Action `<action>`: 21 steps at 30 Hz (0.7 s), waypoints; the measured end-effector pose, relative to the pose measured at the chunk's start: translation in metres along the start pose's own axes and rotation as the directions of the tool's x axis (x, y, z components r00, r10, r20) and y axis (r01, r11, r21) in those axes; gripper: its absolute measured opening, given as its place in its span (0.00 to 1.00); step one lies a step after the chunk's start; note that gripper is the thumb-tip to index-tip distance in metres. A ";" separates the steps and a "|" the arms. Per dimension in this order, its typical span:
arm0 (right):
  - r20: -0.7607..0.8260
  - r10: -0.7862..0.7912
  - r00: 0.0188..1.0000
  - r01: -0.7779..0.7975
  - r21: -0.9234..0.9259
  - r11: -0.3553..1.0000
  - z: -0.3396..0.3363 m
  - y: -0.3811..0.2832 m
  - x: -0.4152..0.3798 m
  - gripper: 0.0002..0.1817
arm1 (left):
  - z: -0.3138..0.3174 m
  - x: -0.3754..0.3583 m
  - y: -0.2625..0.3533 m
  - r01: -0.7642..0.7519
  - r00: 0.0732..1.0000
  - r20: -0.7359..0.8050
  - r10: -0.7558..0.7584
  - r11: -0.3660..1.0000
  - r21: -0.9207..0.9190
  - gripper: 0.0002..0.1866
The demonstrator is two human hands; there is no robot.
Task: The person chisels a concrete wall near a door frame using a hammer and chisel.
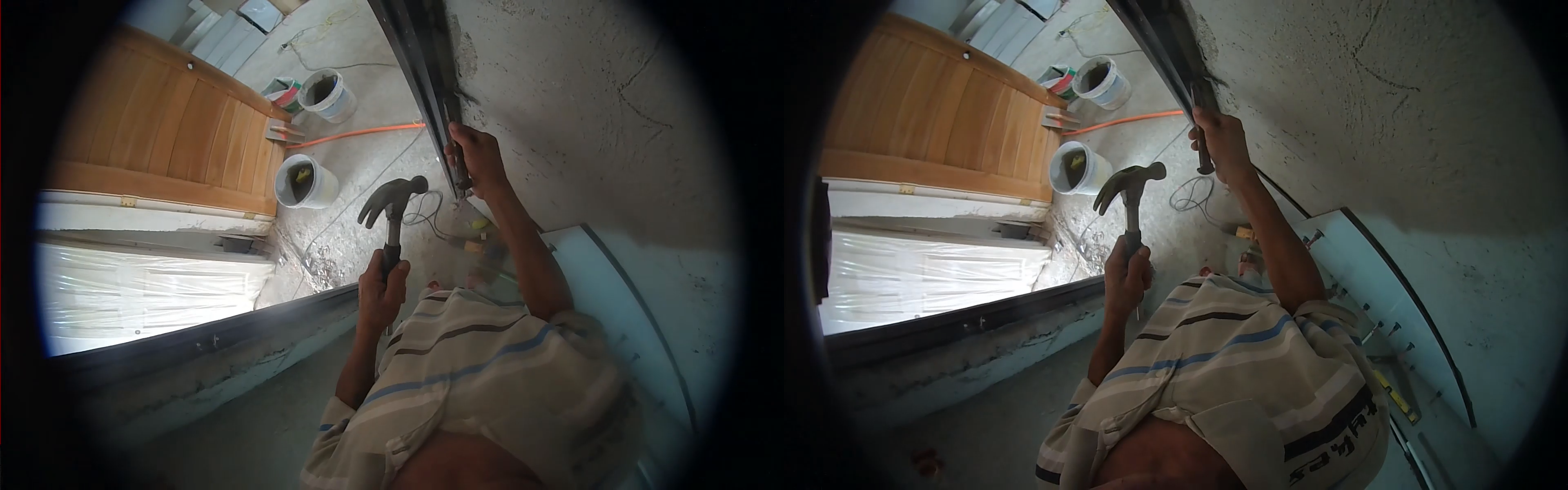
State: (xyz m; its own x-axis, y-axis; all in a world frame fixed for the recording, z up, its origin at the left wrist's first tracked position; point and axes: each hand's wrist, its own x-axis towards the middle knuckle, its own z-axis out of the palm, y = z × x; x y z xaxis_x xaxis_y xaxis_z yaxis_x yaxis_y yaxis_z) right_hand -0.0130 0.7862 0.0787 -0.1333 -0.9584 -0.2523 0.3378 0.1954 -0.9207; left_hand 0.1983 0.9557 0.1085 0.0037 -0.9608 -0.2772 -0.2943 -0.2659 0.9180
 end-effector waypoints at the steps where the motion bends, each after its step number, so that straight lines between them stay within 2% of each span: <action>1: 0.007 -0.004 1.000 0.004 0.027 1.000 0.000 -0.002 0.001 0.16 | -0.001 0.001 0.005 -0.034 0.999 0.030 0.035 0.999 -0.013 0.13; 2: 0.012 -0.006 1.000 0.005 0.052 0.999 0.000 -0.003 0.000 0.16 | -0.002 0.001 0.010 -0.038 0.999 0.032 0.038 0.999 -0.016 0.13; 4: 0.002 -0.009 1.000 0.009 0.057 0.998 0.001 -0.006 0.001 0.16 | -0.001 0.004 0.018 -0.147 0.988 0.070 0.137 0.973 0.176 0.09; 5: -0.005 -0.006 1.000 0.006 0.066 0.998 0.002 -0.008 0.002 0.16 | 0.001 0.008 0.018 -0.154 0.987 0.069 0.144 0.973 0.170 0.09; 7: -0.002 -0.010 1.000 0.011 0.055 0.998 0.000 -0.008 0.010 0.15 | 0.004 0.012 0.018 -0.354 0.935 0.076 0.346 0.915 0.195 0.14; 8: 0.000 -0.011 1.000 0.010 0.048 0.999 0.000 -0.006 0.012 0.14 | 0.001 0.012 0.021 -0.351 0.936 0.076 0.343 0.916 0.192 0.14; 10: -0.020 -0.002 1.000 0.003 0.058 0.998 0.002 -0.007 0.013 0.14 | -0.005 0.014 0.033 -0.349 0.933 0.210 0.292 0.879 0.324 0.15; 11: -0.042 0.010 0.999 -0.007 0.074 0.997 0.001 -0.006 0.012 0.14 | -0.008 0.017 0.028 -0.349 0.932 0.212 0.293 0.881 0.318 0.15; 13: -0.057 0.012 0.998 -0.009 0.064 0.998 0.003 -0.008 0.011 0.14 | -0.019 0.027 0.020 -0.606 0.792 0.346 0.504 0.717 0.344 0.17; 14: -0.071 0.015 0.997 -0.011 0.062 0.998 0.004 -0.008 0.011 0.14 | -0.025 0.034 0.019 -0.606 0.791 0.347 0.503 0.718 0.342 0.17; 16: -0.067 0.001 0.998 0.003 0.048 0.999 0.006 -0.007 0.014 0.14 | -0.033 0.054 0.027 -0.883 0.439 0.470 0.765 0.272 0.383 0.19; 17: -0.065 -0.028 0.997 0.029 0.011 1.000 0.007 -0.007 0.016 0.14 | -0.033 0.067 0.023 -0.897 0.384 0.466 0.797 0.204 0.391 0.21; 18: -0.063 -0.056 0.996 0.054 -0.029 0.998 0.007 -0.007 0.018 0.15 | -0.034 0.082 0.017 -0.899 0.361 0.494 0.791 0.155 0.410 0.21; 20: -0.086 -0.043 0.995 0.040 -0.034 0.999 0.009 -0.007 0.018 0.15 | -0.033 0.106 0.002 -0.872 0.392 0.442 0.807 0.172 0.459 0.21; 21: -0.066 -0.091 0.994 0.087 -0.061 0.994 0.008 -0.005 0.021 0.16 | -0.036 0.109 0.006 -0.859 0.405 0.463 0.788 0.154 0.489 0.20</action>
State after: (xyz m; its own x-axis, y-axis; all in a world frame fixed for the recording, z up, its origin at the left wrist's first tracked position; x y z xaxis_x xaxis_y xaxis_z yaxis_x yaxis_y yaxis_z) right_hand -0.0097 0.7636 0.0808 -0.2247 -0.9565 -0.1862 0.2675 0.1232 -0.9557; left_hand 0.2313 0.8464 0.0942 -0.6731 -0.5627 0.4800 -0.5157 0.8223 0.2407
